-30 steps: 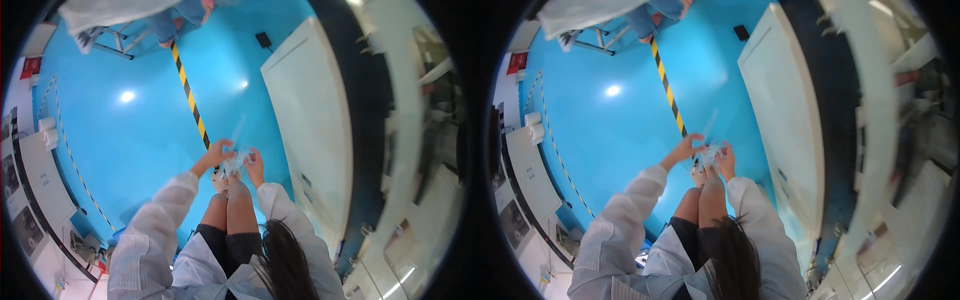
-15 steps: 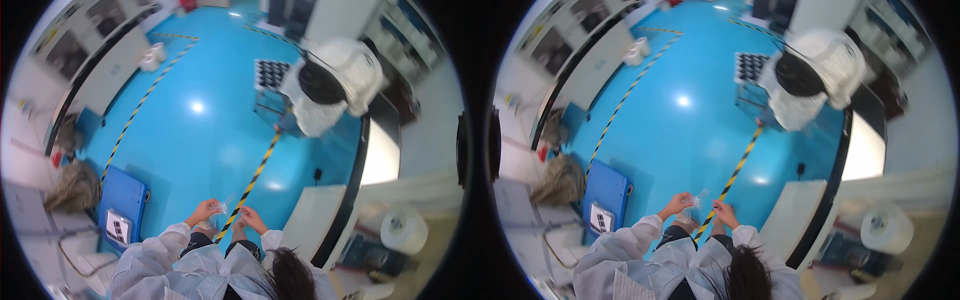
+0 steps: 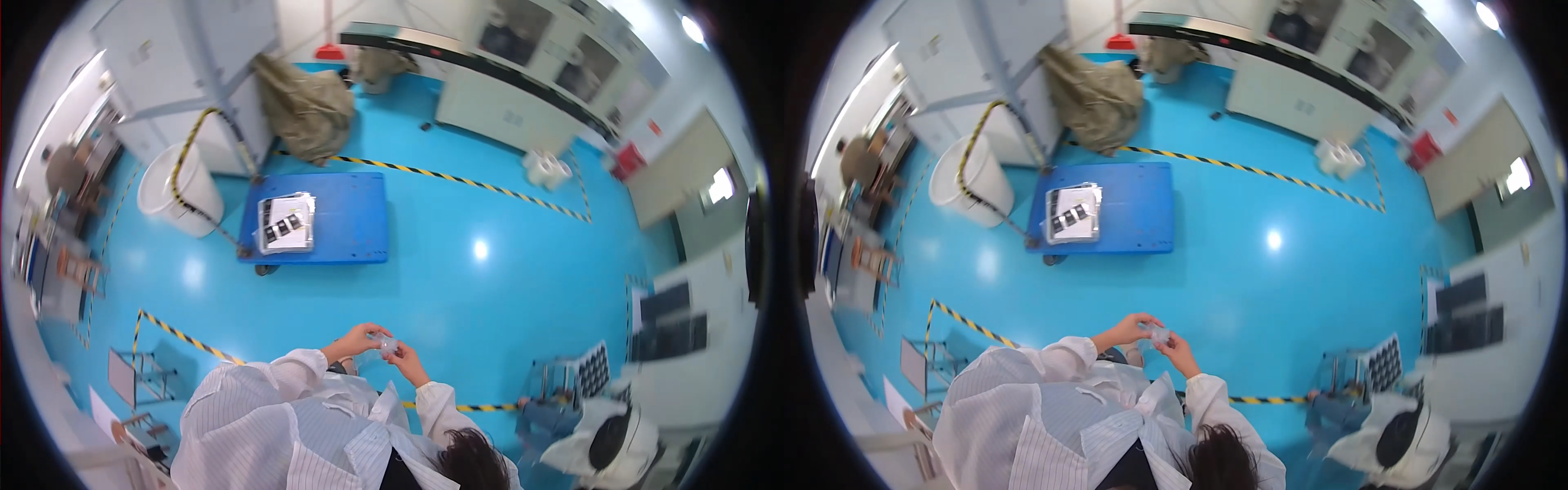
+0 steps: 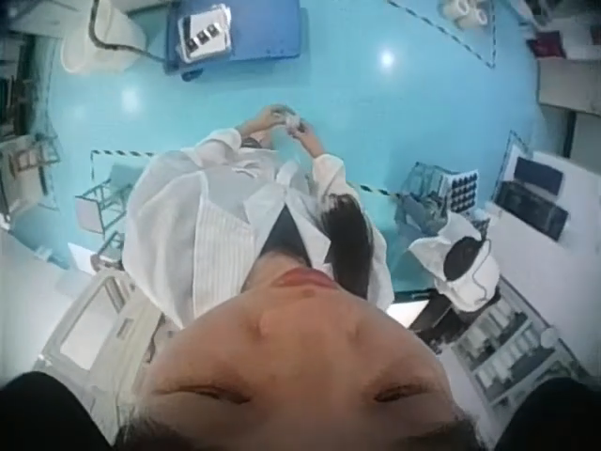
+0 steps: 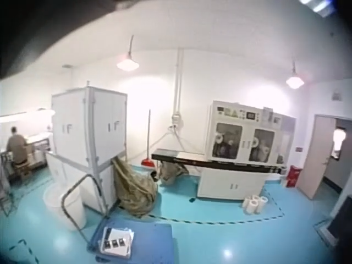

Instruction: Moving electronic panels between racks, reviewing manufacturing checklists, and loading material rolls onto a production machine.

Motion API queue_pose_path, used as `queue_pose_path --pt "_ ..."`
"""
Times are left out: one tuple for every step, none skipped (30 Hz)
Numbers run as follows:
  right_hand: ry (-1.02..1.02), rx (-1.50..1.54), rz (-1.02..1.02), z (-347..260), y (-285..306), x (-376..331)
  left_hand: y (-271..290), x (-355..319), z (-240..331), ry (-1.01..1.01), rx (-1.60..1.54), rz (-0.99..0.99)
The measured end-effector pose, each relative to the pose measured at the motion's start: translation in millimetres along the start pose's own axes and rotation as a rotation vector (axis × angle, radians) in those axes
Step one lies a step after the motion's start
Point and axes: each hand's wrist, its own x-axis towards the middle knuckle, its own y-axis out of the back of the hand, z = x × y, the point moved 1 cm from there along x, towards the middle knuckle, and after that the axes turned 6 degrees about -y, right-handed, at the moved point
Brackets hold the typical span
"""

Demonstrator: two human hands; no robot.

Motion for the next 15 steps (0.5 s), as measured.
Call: queue_pose_path --pt "-0.010 -0.032 -0.039 -9.4 -12.3 20.7 26.5 -4.1 -7.2 0.073 -0.099 -0.010" --pt "0.004 -0.055 -0.092 -18.1 -24.6 40.5 49.1 -9.8 -13.8 0.131 -0.156 -0.028" --pt "0.021 -0.073 -0.143 -26.4 -36.4 59.6 68.8 -14.7 -19.2 0.152 -0.213 0.010" --pt "0.014 -0.087 -0.173 -35.4 -45.8 78.9 88.7 -20.4 -24.2 0.147 -0.206 0.064" --pt "0.054 -0.158 -0.182 -42.4 -50.6 94.6 103.0 -30.1 -29.5 0.135 -0.162 0.113" --pt "0.096 -0.228 -0.185 -49.3 -56.4 108.6 117.1 -42.1 -36.0 0.158 -0.196 0.132" --pt "0.099 -0.236 -0.204 -57.1 -60.3 123.9 132.9 -51.4 -43.3 0.157 -0.142 0.261" --pt "0.143 -0.332 -0.121 -66.9 -59.5 140.6 147.7 -57.8 -51.6 0.122 -0.044 0.393" --pt "0.168 -0.435 -0.028 -76.6 -57.2 156.2 161.9 -67.7 -62.6 0.189 -0.102 0.463" --pt "0.200 -0.437 -0.047 -85.6 -54.1 169.2 175.2 -80.1 -73.9 0.230 -0.088 0.533" --pt "0.179 -0.480 0.034 -94.0 -49.3 181.9 186.9 -92.0 -86.1 0.279 -0.155 0.605" --pt "0.129 -0.531 0.124 -101.8 -44.2 195.6 197.1 -103.9 -98.6 0.353 -0.173 0.670" --pt "0.164 -0.522 0.100 -109.2 -40.3 209.3 205.5 -114.9 -110.4 0.381 -0.215 0.743" --pt "0.146 -0.508 0.148 -114.7 -34.9 222.8 211.5 -125.4 -122.3 0.468 -0.241 0.802" --pt "0.098 -0.516 0.210 -118.3 -28.7 237.7 217.3 -133.5 -133.3 0.443 -0.235 0.816"
